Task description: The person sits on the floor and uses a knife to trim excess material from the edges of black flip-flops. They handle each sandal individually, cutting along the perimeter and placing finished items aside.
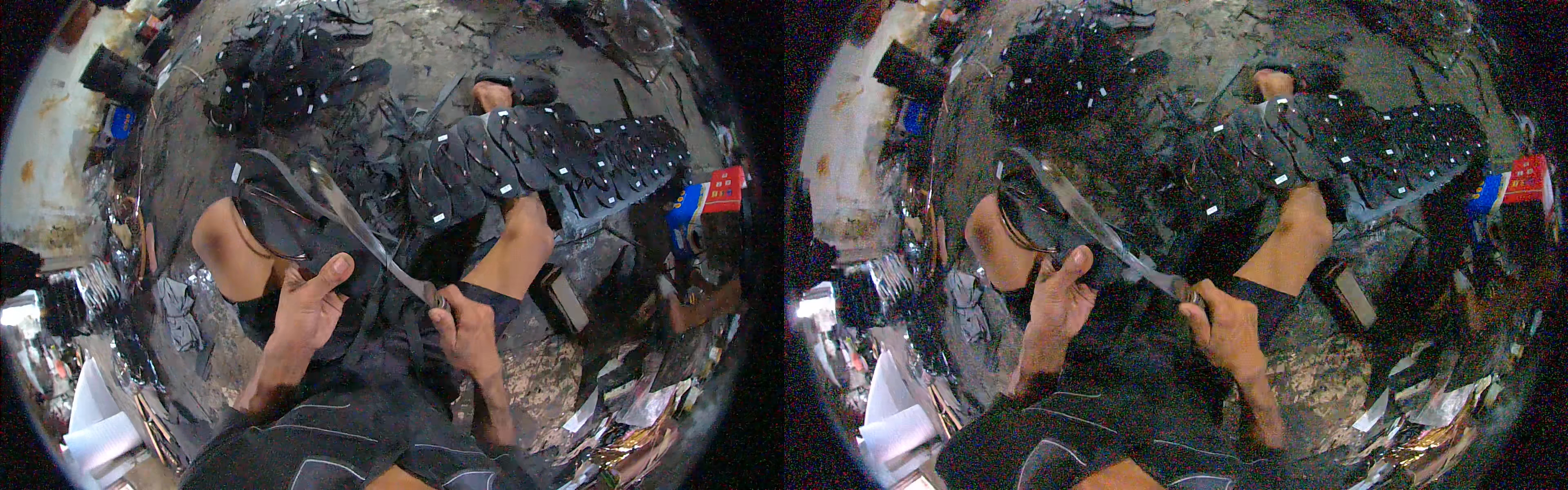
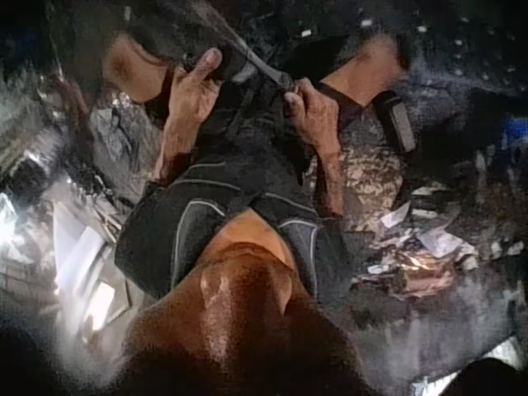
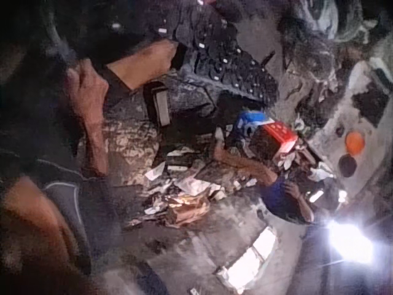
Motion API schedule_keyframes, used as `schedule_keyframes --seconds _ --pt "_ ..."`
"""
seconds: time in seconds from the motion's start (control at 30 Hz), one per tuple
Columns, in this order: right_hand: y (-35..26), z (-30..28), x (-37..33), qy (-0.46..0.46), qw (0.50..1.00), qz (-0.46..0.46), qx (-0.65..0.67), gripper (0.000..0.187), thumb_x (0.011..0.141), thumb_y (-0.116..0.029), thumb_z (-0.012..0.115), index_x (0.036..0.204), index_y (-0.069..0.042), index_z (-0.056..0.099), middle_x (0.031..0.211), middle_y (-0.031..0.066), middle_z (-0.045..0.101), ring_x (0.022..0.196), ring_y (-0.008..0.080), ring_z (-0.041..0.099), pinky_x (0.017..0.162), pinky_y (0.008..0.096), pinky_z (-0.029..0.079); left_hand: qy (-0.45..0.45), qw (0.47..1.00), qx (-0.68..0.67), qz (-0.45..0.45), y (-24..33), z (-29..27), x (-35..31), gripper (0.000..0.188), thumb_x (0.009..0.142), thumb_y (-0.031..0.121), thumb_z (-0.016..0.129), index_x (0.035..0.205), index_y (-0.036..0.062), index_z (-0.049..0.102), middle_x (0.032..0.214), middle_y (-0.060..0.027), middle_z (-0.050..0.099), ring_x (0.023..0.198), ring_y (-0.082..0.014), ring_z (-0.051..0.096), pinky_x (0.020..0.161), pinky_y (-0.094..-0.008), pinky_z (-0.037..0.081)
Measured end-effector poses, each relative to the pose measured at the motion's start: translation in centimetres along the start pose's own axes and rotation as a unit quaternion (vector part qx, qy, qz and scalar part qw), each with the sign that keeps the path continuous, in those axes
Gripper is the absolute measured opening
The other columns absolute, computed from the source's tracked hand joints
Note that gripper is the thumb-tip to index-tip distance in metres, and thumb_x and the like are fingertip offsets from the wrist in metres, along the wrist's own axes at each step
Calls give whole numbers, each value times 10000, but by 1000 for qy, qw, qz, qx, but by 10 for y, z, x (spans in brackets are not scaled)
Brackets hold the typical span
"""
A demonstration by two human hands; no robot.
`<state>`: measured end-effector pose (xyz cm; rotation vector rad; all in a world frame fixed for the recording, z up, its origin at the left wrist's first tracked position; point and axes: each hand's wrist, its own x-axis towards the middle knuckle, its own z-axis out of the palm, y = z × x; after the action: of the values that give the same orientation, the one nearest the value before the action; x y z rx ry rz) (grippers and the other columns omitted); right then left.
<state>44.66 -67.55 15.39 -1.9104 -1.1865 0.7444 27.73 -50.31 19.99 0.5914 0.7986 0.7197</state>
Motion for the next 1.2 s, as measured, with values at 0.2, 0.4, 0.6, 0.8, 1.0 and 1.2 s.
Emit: schedule_keyframes --seconds 0.2,0.4,0.6,0.8,1.0,1.2 --pt "-18 13 47 -118 989 4 89 372 1022 -442 549 1051 -75 602 722 189 648 648 400 646 562 470 488 22 993 108 -52 2 -17 -12 616 806 -61 775 1361 -22 510 1241 -114 661 1109 -255 666 1006 -442 551" --pt "43 22 18 186 830 241 468 441 1072 -491 396 1046 -94 584 719 -5 535 526 115 462 469 264 368 13 996 81 -24 62 -5 66 506 830 103 754 1292 15 568 1225 -138 665 1090 -295 653 998 -456 519" --pt "87 -41 -32 396 779 261 410 511 1070 -551 344 1021 -75 523 689 37 471 520 146 426 480 291 379 113 951 267 104 -104 -39 230 729 823 281 822 1434 111 461 1352 -107 591 1186 -353 575 1068 -494 438" --pt "87 0 -24 342 804 215 437 394 1080 -447 434 1080 -64 529 671 22 458 509 127 438 475 278 404 63 955 238 -167 -227 -25 199 1087 696 456 921 1478 -50 360 1425 -223 517 766 -285 697 621 -334 567" --pt "57 28 42 245 881 183 361 284 1038 -188 556 1287 -50 553 769 -5 531 619 103 505 545 257 434 138 844 499 143 -164 -9 226 1186 730 537 865 1477 -153 255 1384 -381 493 1250 -449 561 992 -478 520" --pt "39 44 29 96 949 178 241 340 1036 -333 560 956 -3 532 681 168 533 579 272 538 577 402 421 132 898 419 33 -48 25 168 541 857 295 817 1177 -11 508 881 -69 638 519 -117 561 370 -253 428"
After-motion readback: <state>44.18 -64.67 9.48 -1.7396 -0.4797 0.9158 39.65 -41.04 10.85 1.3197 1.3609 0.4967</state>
